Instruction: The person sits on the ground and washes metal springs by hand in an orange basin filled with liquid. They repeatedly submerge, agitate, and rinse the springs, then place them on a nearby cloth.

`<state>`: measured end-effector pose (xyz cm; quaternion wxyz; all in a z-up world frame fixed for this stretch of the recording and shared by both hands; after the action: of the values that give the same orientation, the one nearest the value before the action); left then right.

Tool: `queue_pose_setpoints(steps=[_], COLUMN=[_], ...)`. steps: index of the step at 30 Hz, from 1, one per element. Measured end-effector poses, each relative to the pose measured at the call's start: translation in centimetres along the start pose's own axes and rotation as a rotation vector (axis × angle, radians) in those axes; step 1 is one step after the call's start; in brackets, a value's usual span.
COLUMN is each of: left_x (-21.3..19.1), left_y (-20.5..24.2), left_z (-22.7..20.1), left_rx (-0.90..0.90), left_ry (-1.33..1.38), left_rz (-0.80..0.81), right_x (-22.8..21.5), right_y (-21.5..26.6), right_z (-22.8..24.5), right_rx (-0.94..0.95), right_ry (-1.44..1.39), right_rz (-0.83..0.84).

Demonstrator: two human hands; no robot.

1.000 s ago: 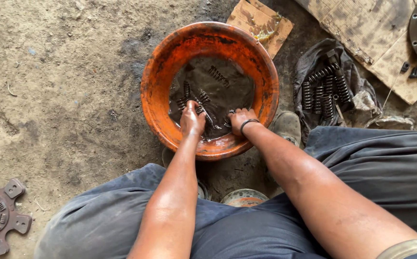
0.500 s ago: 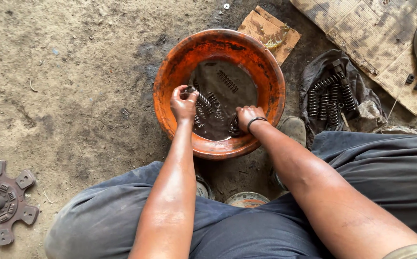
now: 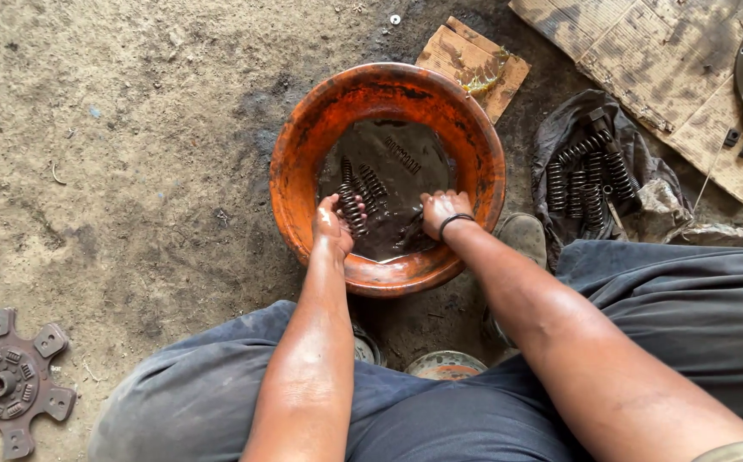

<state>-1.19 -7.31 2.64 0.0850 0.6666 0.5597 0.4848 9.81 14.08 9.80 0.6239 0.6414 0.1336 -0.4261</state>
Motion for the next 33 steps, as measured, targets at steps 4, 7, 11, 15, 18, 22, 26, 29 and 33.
queue_pose_setpoints(steps=[4,7,11,15,18,22,26,29,33], left_x=[0.3,-0.1,-0.5,-0.9,0.3,3.8,7.4,9.0,10.0], left_y=[-1.3,-1.8,-2.8,-3.1,-2.7,-1.5,0.0,1.1,1.8], left_z=[1.3,2.4,3.1,4.0,4.1,3.3,3.4,5.1,7.7], left_rx=[-0.140,-0.151,-0.107,-0.023,-0.027,-0.116,-0.132,-0.098,0.032], left_ry=[-0.008,-0.049,-0.154,-0.205,-0.079,0.101,0.154,0.068,-0.155], left_rz=[0.041,0.030,0.003,-0.071,-0.025,0.090,0.121,0.073,-0.025], right_x=[2.5,7.0,9.5,4.9,-1.2,-4.9,-3.0,-0.4,2.2], right_y=[-0.7,-2.1,-6.9,-8.9,-7.0,-2.1,0.7,-2.4,-7.8], right_z=[-0.3,0.6,1.5,1.7,3.2,7.5,8.6,5.6,0.2], right_rx=[-0.112,-0.207,-0.243,-0.396,-0.564,-0.440,-0.310,-0.122,0.109], right_ry=[0.154,0.232,-0.124,-0.469,-0.718,-0.835,-0.547,-0.713,-0.834], right_rz=[0.110,0.088,0.220,0.212,0.252,-0.170,-0.958,-0.914,-0.883])
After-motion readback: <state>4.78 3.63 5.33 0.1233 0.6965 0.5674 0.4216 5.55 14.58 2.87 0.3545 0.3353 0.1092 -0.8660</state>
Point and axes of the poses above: each hand's wrist, its own y-axis away from the middle knuckle, its own x-axis out of the palm, z = x × y, the point moved 2 cm from there along -y, towards the middle knuckle, and after that the axes turned 3 degrees about z, right-handed, at the moved point
